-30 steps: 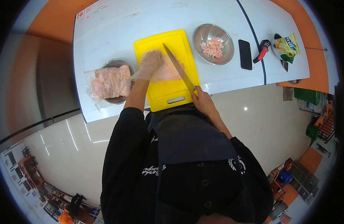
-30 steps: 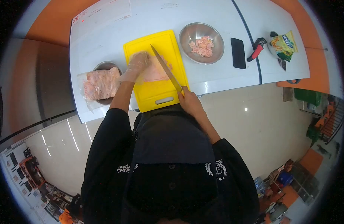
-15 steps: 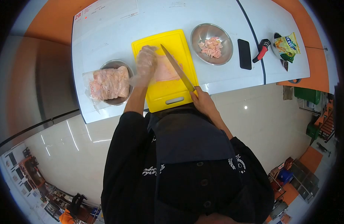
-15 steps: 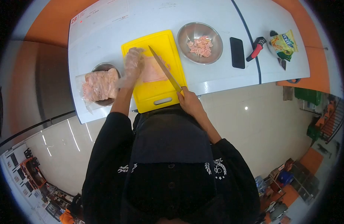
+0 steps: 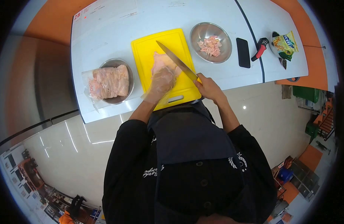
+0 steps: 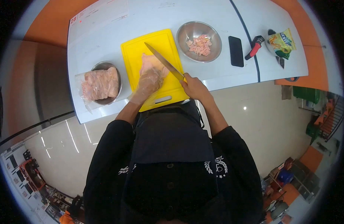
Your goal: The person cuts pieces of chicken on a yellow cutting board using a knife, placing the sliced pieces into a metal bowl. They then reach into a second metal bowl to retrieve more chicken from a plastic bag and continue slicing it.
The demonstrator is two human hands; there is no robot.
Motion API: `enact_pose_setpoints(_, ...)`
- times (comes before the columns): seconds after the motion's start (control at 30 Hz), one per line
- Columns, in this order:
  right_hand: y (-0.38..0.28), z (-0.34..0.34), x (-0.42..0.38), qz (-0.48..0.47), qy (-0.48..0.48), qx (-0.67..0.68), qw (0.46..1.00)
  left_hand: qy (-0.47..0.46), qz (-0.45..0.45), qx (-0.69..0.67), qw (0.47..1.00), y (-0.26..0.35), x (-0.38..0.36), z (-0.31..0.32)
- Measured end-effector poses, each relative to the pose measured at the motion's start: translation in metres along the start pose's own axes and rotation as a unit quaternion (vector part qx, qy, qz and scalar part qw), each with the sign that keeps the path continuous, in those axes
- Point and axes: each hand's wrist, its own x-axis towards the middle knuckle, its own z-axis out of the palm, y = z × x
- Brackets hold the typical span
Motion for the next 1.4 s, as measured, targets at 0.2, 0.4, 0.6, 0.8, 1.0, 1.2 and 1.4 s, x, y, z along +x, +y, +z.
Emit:
enact_pose_setpoints(0.2,0.001,0.006,0.006,0.006,-0.009,-0.023,1.0,0.05,0.22,0.48,0.848,0.05,-0.019,-0.038)
enact_pose_setpoints(0.4,0.004,0.014,0.005,0.001,0.003,-0.006,1.0,0.056,0.22,0.37,0.901,0.054,-0.022,-0.034)
enact_pose_setpoints(0.6,0.0,0.015,0.003,0.017,-0.007,-0.008,1.0,0.012,0.232,0.293,0.927,0.055,-0.035,-0.027)
enact_pose_setpoints(0.8,-0.001,0.029,-0.001,0.034,0.002,0.0,0.999,-0.064,-0.124,-0.18,0.974,0.103,-0.043,-0.057)
enact_pose_setpoints(1.0,-0.016,0.034,-0.012,0.04,0.052,0.011,0.998,0.244,-0.008,0.341,0.908,0.015,-0.047,-0.036)
enact_pose_setpoints(1.2,-0.037,0.064,-0.021,0.03,0.078,0.058,0.995,0.076,-0.305,0.139,0.939,0.038,0.005,-0.078)
enact_pose_setpoints(1.4,-0.053,0.079,-0.016,0.041,0.087,0.019,0.995,0.085,-0.299,0.059,0.949,0.035,0.004,-0.097)
